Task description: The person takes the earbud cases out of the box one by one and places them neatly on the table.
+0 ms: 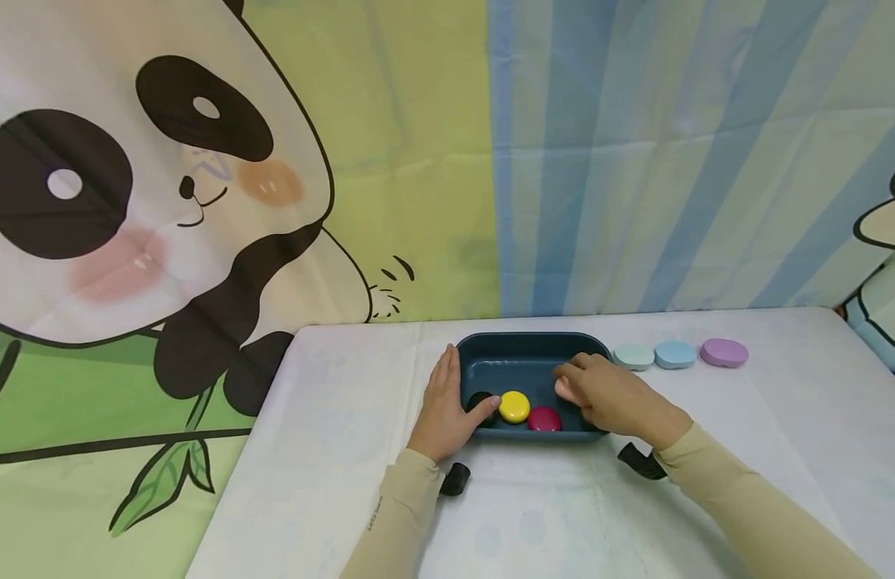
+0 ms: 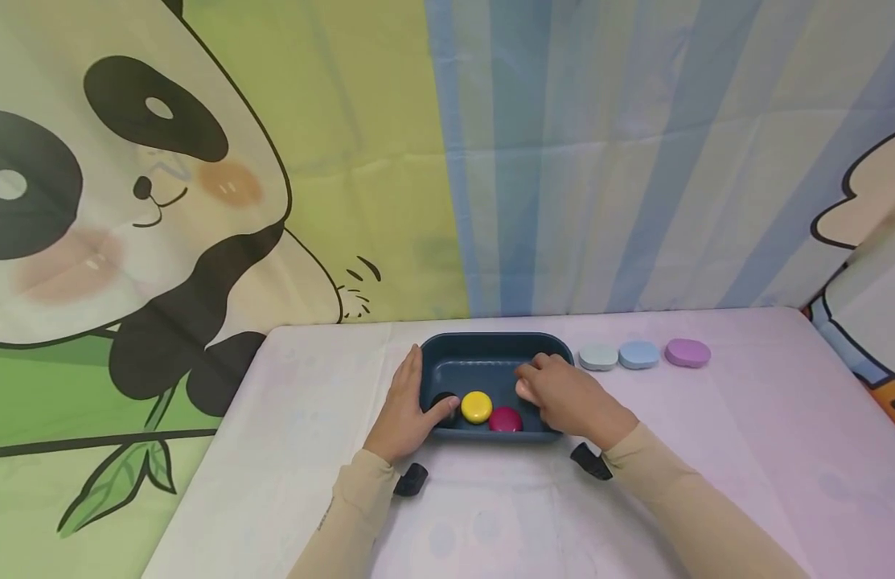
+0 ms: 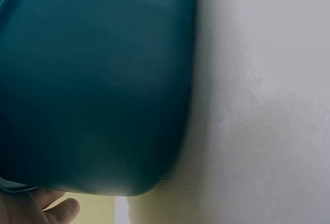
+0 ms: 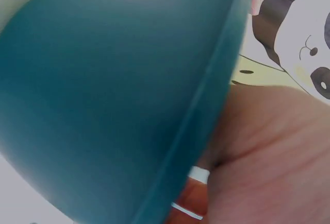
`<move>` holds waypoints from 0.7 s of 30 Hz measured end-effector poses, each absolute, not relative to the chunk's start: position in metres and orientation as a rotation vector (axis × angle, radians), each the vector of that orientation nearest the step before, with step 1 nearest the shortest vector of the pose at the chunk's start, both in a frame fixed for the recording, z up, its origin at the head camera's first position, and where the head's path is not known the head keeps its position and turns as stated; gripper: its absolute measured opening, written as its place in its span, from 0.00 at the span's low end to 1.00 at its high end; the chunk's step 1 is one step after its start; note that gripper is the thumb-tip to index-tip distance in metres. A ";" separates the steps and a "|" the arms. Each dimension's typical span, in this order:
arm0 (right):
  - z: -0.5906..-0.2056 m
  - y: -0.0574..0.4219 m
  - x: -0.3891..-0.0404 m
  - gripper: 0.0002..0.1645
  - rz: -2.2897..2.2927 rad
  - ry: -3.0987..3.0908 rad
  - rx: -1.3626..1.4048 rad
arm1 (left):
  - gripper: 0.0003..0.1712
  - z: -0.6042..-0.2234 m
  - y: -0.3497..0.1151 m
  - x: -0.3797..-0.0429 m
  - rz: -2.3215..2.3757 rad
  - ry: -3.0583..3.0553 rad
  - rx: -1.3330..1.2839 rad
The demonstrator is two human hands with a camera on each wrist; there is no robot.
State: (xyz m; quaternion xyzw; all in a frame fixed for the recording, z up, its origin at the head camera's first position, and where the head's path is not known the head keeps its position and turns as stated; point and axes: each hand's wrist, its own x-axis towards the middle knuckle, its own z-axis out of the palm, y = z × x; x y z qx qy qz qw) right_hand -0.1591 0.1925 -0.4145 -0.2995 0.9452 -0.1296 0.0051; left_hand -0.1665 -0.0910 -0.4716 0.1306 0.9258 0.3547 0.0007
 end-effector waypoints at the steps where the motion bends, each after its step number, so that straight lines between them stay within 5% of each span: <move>1: -0.414 0.193 -0.159 0.28 -0.407 2.965 -0.945 | 0.63 -0.471 -0.091 -0.167 1.112 2.908 0.414; 21: -0.401 0.216 -0.150 0.24 -0.523 3.116 -1.027 | 0.63 -0.474 -0.091 -0.169 1.106 2.908 0.404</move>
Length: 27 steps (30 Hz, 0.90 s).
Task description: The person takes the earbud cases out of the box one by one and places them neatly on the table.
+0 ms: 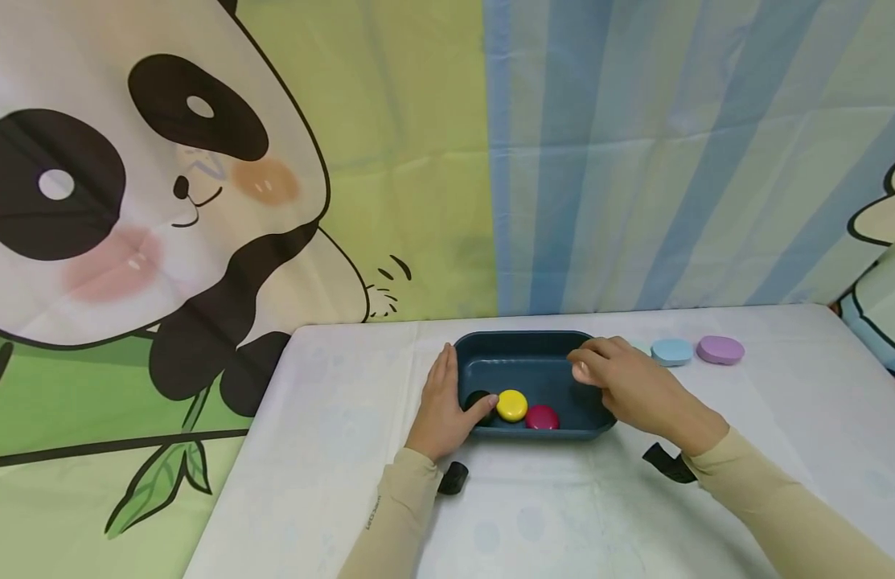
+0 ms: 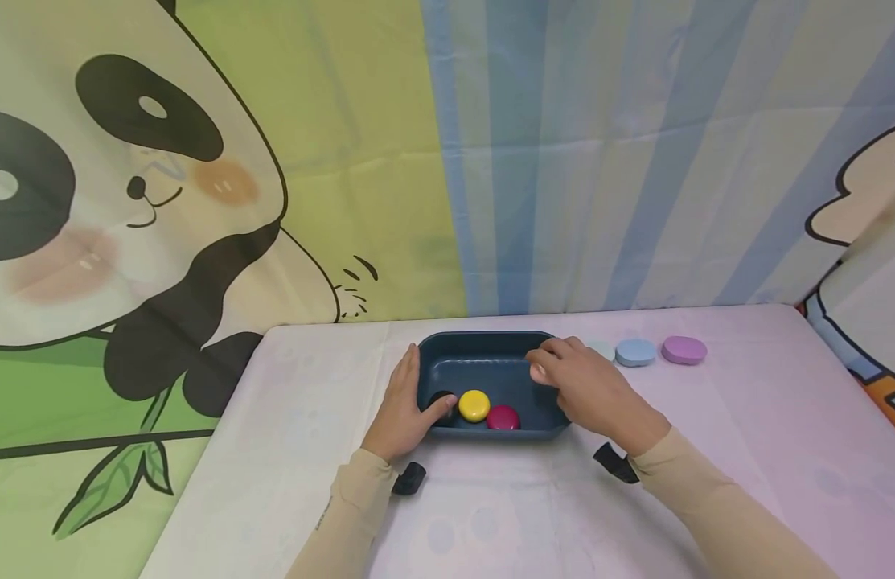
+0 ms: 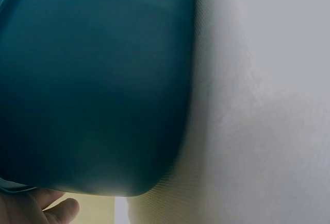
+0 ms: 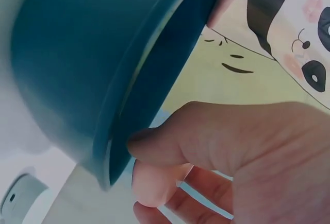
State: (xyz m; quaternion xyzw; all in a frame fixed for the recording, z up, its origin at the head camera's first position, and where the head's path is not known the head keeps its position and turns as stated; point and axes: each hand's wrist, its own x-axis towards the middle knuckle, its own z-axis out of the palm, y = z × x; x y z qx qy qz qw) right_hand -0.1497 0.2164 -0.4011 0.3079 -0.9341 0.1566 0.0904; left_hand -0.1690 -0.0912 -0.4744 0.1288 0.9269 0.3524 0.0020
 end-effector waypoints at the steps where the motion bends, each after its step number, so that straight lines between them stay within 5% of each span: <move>1: -0.401 0.219 -0.149 0.24 0.460 -2.766 0.917 | 0.63 -0.474 -0.091 -0.169 1.106 2.907 0.405; 10: -0.402 0.237 -0.147 0.20 0.428 -2.613 0.960 | 0.63 -0.474 -0.091 -0.169 1.114 2.907 0.408; 27: -0.410 0.270 -0.147 0.28 0.390 -2.639 0.842 | 0.62 -0.474 -0.091 -0.169 1.105 2.913 0.408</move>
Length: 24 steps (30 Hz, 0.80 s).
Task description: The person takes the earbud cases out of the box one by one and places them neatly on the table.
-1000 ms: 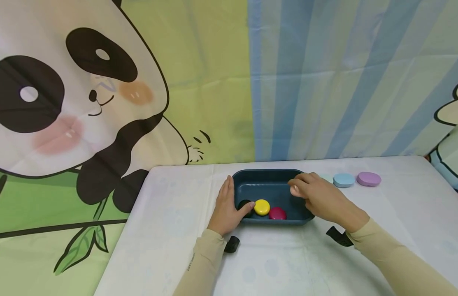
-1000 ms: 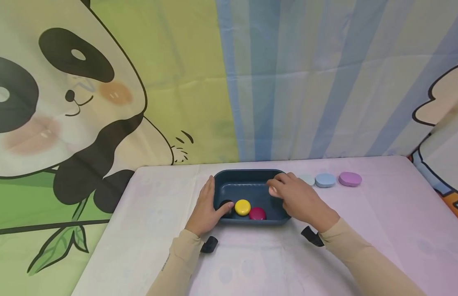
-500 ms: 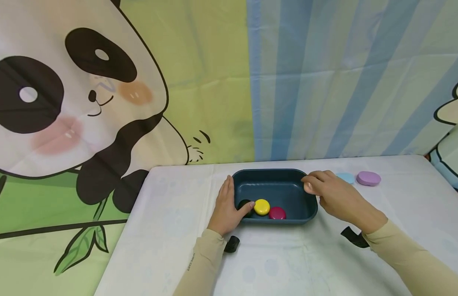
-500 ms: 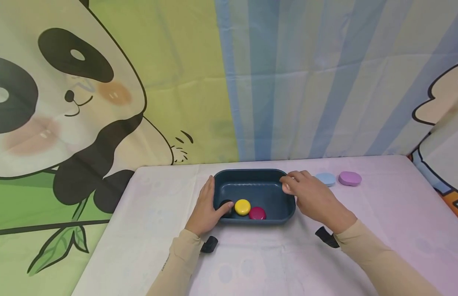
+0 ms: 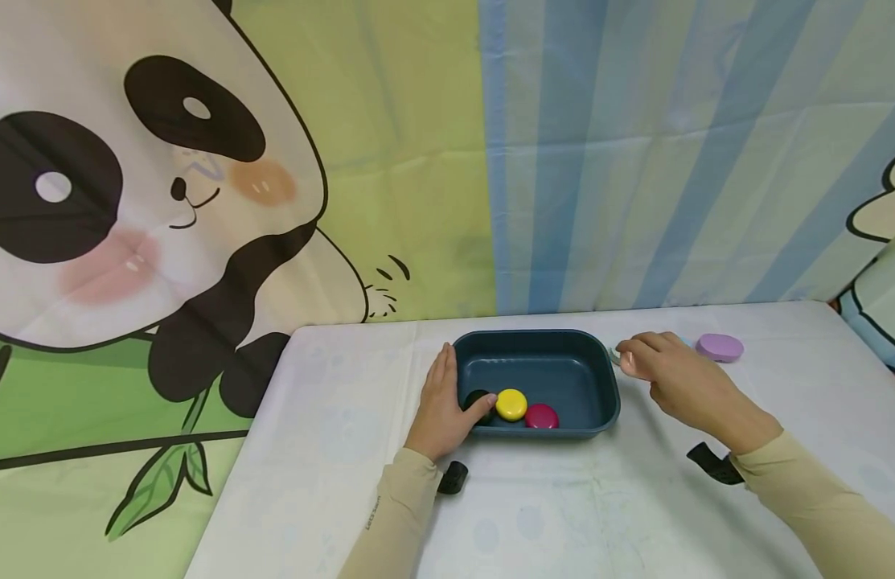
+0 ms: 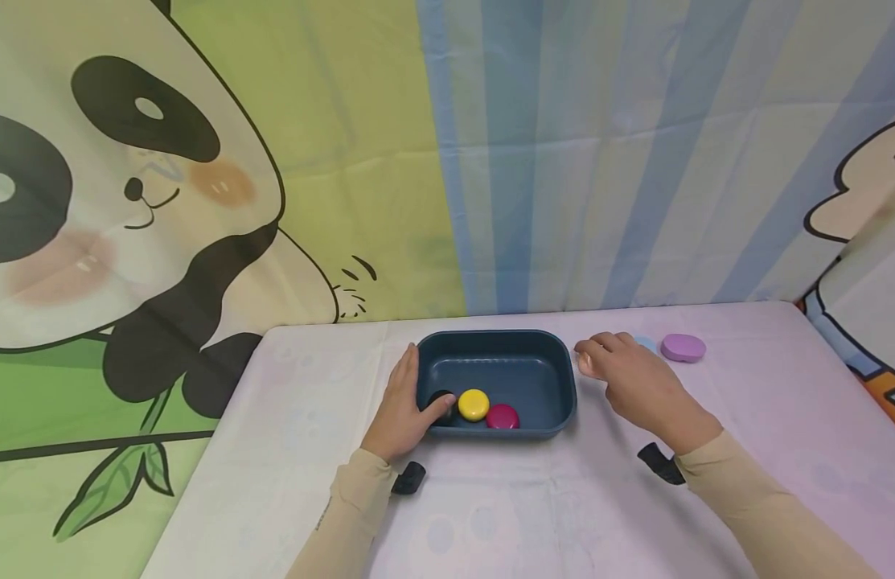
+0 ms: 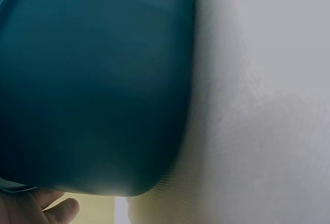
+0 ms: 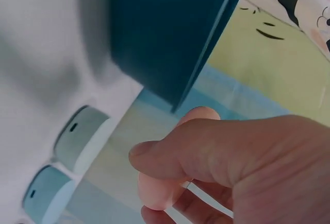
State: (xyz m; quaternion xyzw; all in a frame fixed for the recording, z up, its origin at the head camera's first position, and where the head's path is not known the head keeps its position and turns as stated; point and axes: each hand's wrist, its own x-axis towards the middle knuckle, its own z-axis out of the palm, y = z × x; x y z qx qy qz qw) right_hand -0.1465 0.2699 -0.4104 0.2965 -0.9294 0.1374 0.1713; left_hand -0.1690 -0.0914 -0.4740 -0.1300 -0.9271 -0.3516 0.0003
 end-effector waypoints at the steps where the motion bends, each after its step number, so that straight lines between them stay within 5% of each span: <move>1: -0.412 0.272 -0.147 0.28 0.387 -2.647 0.831 | 0.62 -0.474 -0.092 -0.169 -1.101 -2.913 -0.408; 14: -0.438 0.287 -0.156 0.16 0.445 -2.695 0.880 | 0.62 -0.474 -0.092 -0.169 -1.108 -2.923 -0.397; 24: -0.456 0.289 -0.161 0.15 0.458 -2.742 0.921 | 0.61 -0.473 -0.091 -0.169 -1.115 -2.914 -0.406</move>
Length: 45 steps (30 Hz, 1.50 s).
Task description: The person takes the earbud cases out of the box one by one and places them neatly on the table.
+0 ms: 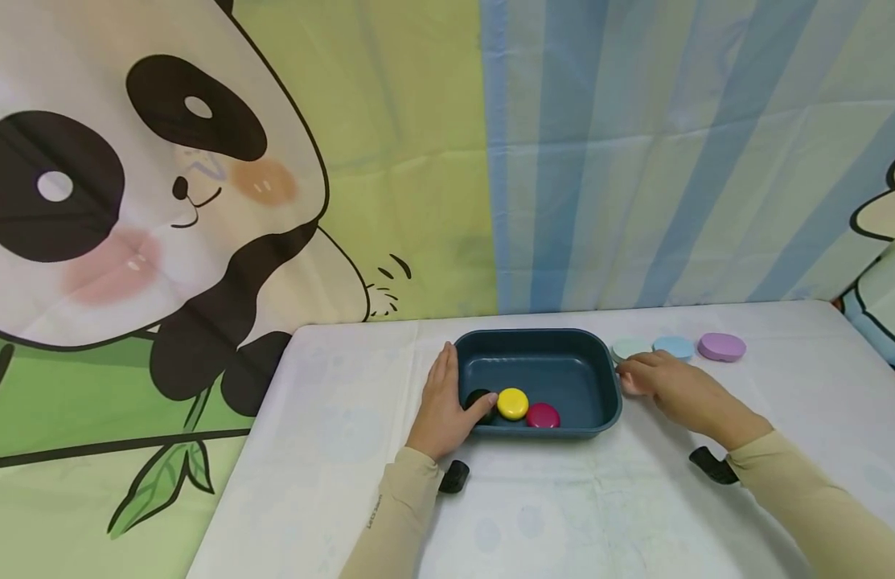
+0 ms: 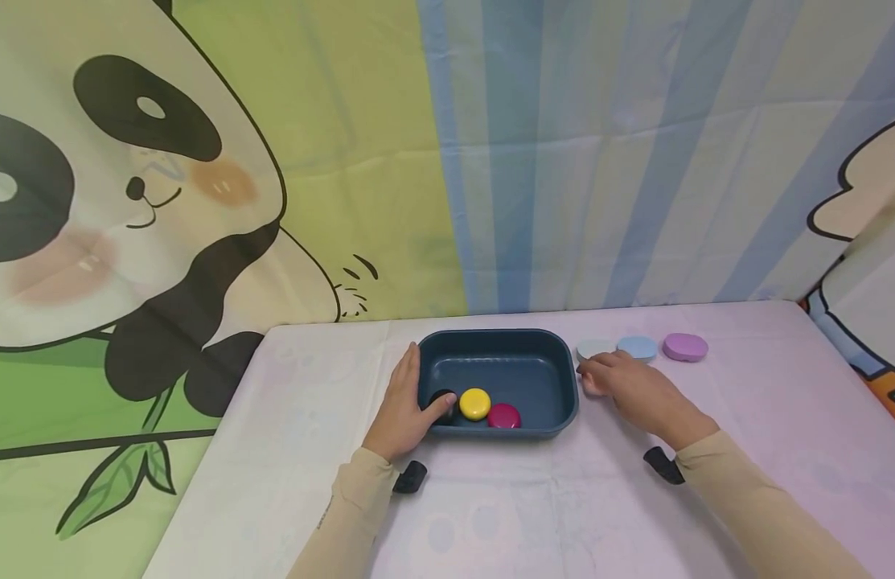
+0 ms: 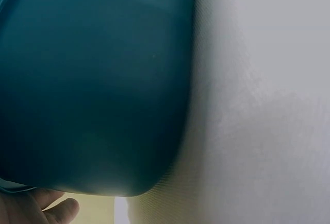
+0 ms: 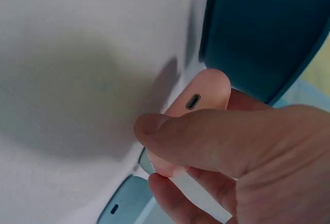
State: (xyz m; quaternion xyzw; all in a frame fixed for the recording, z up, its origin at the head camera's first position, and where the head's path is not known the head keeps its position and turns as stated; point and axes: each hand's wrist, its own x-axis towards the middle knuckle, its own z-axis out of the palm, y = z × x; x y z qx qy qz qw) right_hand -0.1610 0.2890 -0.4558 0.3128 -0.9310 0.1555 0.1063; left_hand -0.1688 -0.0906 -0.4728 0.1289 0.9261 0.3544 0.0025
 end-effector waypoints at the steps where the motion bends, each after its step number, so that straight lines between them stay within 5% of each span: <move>1: -0.457 0.289 -0.161 0.15 0.450 -2.754 0.923 | 0.61 -0.473 -0.091 -0.169 1.110 2.905 0.406; 28: -0.428 0.269 -0.151 0.28 0.326 -2.706 0.810 | 0.53 -0.473 -0.092 -0.170 1.140 2.928 0.492; 45: -0.410 0.208 -0.152 0.25 0.338 -2.767 0.794 | 0.79 -0.472 -0.096 -0.171 1.205 2.776 0.407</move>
